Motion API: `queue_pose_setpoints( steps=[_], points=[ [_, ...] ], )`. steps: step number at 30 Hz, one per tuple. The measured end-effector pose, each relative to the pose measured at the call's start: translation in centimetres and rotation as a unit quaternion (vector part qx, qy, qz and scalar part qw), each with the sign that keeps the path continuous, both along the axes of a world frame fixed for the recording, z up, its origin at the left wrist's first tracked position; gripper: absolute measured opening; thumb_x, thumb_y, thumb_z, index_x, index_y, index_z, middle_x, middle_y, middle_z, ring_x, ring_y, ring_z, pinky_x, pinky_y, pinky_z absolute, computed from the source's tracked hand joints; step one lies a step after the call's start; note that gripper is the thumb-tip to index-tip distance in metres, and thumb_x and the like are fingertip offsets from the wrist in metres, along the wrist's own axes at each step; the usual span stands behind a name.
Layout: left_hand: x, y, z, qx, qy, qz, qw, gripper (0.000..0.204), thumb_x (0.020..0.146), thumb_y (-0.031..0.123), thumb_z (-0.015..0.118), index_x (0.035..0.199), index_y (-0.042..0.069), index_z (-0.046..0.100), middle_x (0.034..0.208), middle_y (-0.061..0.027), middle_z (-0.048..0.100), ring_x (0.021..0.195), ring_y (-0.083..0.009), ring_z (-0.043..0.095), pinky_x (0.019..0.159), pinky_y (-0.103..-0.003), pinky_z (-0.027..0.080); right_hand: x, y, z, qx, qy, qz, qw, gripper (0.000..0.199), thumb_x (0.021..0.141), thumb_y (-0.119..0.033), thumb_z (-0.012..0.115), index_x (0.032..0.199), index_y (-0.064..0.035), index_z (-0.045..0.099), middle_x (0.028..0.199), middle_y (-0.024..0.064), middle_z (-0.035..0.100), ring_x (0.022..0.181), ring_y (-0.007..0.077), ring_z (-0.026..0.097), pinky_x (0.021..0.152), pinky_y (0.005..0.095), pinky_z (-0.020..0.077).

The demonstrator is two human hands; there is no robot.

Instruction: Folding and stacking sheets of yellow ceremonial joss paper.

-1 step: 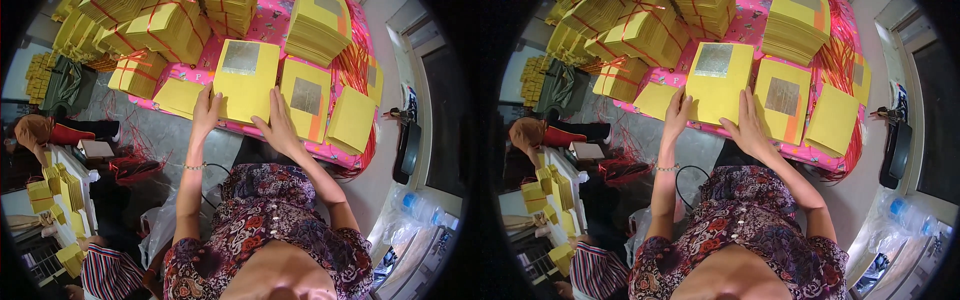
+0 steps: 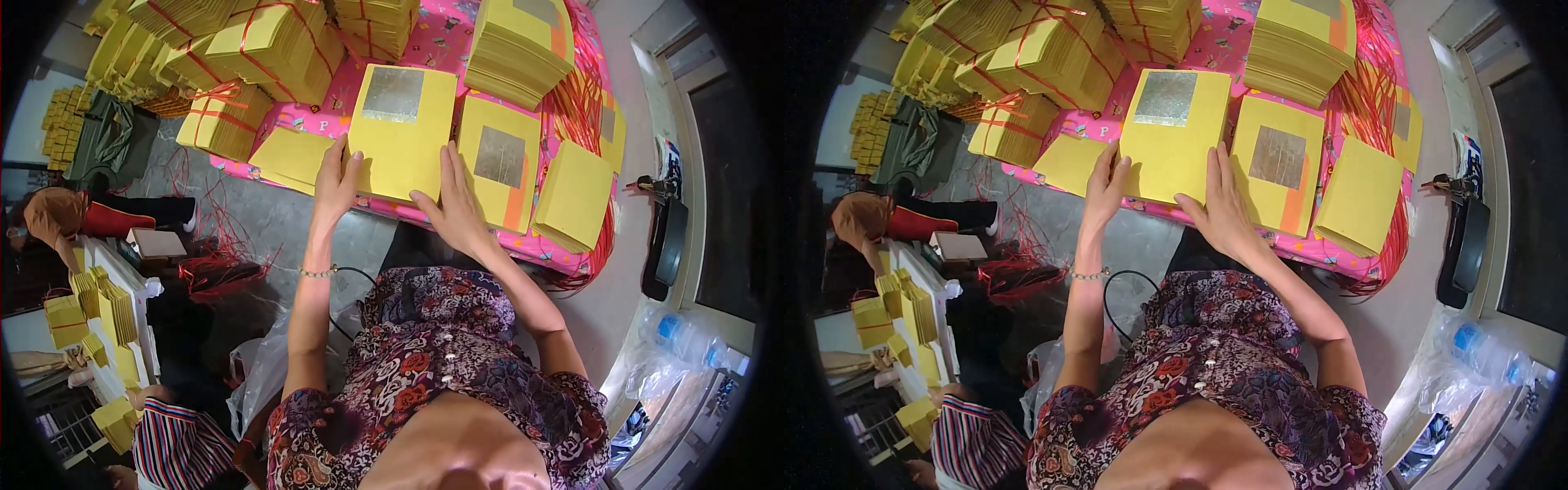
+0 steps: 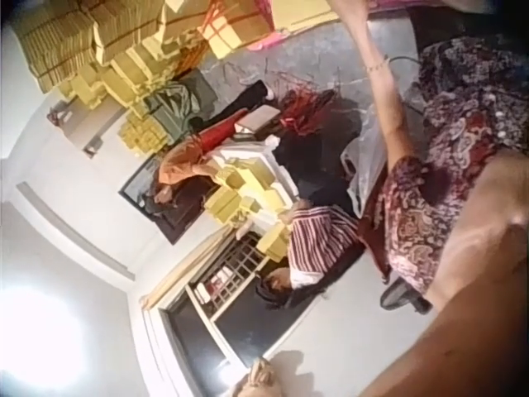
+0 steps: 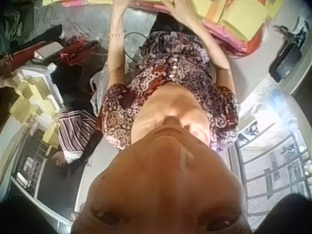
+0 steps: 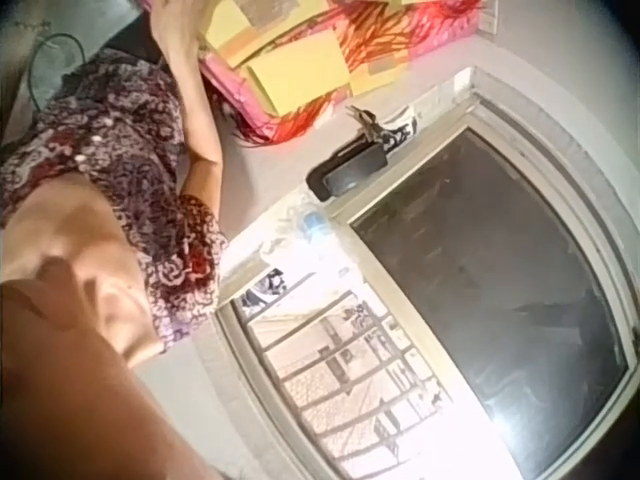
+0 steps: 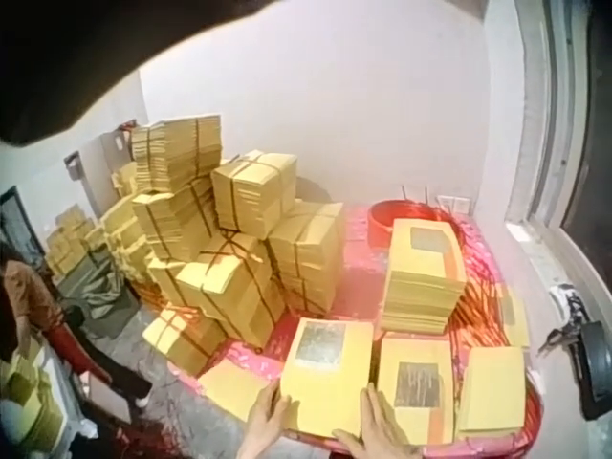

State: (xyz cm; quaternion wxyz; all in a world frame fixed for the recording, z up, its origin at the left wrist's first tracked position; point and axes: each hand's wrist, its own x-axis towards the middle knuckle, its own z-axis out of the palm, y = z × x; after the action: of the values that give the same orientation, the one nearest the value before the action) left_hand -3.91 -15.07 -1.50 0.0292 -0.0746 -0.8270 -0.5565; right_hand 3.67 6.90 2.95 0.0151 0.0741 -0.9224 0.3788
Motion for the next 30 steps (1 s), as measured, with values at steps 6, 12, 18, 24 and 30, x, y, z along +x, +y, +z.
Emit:
queue_pose_setpoints(
  steps=[6,12,18,24,30],
  points=[
    [0.6,-0.2,1.8,0.032,-0.031,-0.032,0.998,0.067,0.087,0.022,0.064,0.137,-0.009,0.031,0.134,-0.0245,0.044,0.125,-0.0300,0.044,0.104,-0.035,0.035,-3.1,1.4,0.6,0.017,0.075,-0.058,0.995,0.074,0.092,-0.038,0.053,0.140,0.0079,0.022,0.144,0.0301,0.023,0.133,0.0436,0.027,0.109,0.0459,0.0262],
    [1.7,-0.7,2.7,-0.067,-0.012,-0.073,0.995,0.100,0.069,0.030,0.082,0.141,-0.007,0.024,0.136,-0.0270,0.039,0.127,-0.0351,0.040,0.104,-0.039,0.036,-13.2,2.6,1.0,0.036,0.167,-0.054,0.984,0.064,0.092,-0.039,0.051,0.135,0.0058,0.035,0.137,0.0258,0.037,0.128,0.0420,0.035,0.106,0.0487,0.0301],
    [2.5,-0.4,4.2,-0.133,0.019,-0.084,0.987,0.114,0.060,0.030,0.086,0.144,-0.004,0.017,0.135,-0.0265,0.038,0.127,-0.0379,0.038,0.105,-0.041,0.033,-20.0,2.8,-0.7,0.192,0.134,-0.025,0.972,0.063,0.092,-0.044,0.048,0.135,0.0017,0.039,0.128,0.0227,0.048,0.122,0.0362,0.044,0.103,0.0465,0.0345],
    [2.4,-0.5,3.9,-0.146,0.034,-0.090,0.985,0.111,0.061,0.027,0.086,0.144,-0.003,0.018,0.134,-0.0245,0.039,0.126,-0.0368,0.039,0.105,-0.041,0.035,-20.1,2.5,-0.3,0.231,0.074,-0.002,0.970,0.057,0.092,-0.043,0.047,0.130,-0.0001,0.045,0.120,0.0223,0.054,0.113,0.0368,0.052,0.097,0.0509,0.0373],
    [2.6,0.0,4.7,-0.138,0.019,-0.088,0.986,0.102,0.062,0.020,0.085,0.141,-0.004,0.025,0.134,-0.0224,0.041,0.127,-0.0332,0.040,0.105,-0.038,0.034,-19.3,2.8,-0.6,0.219,0.090,0.015,0.972,0.048,0.092,-0.039,0.048,0.120,-0.0005,0.051,0.114,0.0211,0.058,0.107,0.0379,0.055,0.095,0.0531,0.0375]
  ],
)
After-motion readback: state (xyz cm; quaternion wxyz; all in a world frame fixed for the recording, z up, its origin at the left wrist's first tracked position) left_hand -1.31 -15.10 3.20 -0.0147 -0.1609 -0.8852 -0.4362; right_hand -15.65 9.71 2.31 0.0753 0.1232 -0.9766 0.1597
